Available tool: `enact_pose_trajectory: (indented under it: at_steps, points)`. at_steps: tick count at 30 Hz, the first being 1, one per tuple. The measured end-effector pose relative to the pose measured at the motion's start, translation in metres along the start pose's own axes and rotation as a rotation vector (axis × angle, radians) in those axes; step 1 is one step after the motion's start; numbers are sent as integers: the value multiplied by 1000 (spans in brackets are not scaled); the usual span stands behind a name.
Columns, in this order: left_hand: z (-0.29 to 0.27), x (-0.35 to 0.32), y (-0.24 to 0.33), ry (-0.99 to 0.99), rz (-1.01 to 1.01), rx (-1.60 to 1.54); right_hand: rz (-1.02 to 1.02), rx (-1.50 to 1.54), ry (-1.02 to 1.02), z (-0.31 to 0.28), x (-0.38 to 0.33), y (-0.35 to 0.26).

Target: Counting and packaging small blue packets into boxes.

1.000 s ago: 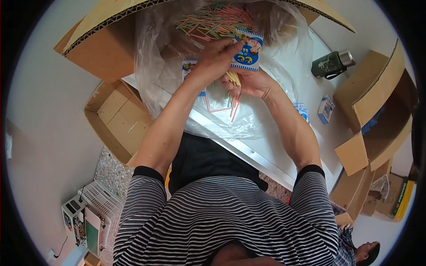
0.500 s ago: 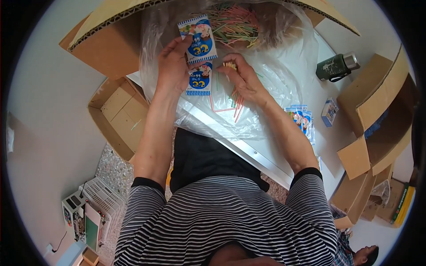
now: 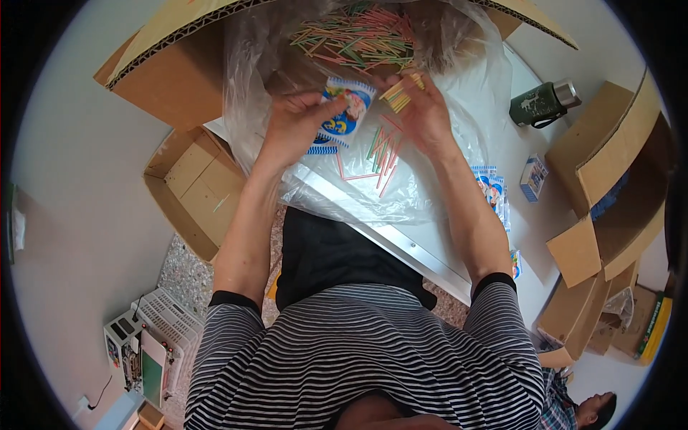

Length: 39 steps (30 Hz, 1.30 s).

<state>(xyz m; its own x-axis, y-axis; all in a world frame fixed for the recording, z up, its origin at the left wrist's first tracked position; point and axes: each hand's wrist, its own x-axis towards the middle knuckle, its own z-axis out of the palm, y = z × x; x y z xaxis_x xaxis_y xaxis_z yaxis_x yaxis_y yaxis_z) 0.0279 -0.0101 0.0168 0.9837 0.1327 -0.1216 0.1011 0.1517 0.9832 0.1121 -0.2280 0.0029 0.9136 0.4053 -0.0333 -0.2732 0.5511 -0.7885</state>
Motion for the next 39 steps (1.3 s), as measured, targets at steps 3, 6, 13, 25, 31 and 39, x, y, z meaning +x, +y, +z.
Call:
enact_pose_trajectory:
  at_steps: [3, 6, 13, 25, 31, 39]
  points:
    - [4, -6, -1, -116, 14, 109, -132, 122, -201, 6, 4, -15]
    - [11, -10, 0, -187, 24, 91, -226, 129, -259, 22, -1, -28]
    - [24, -14, -5, -332, 9, 34, -314, 74, -370, 43, -10, -29]
    - [32, -15, -3, -320, -11, -15, -258, 18, -311, 37, -21, -16]
    - [32, -17, -5, -278, 19, 27, -198, -51, -249, 38, -25, -12]
    - [46, -19, -12, -167, 44, -126, -160, -712, -278, 32, -26, -18]
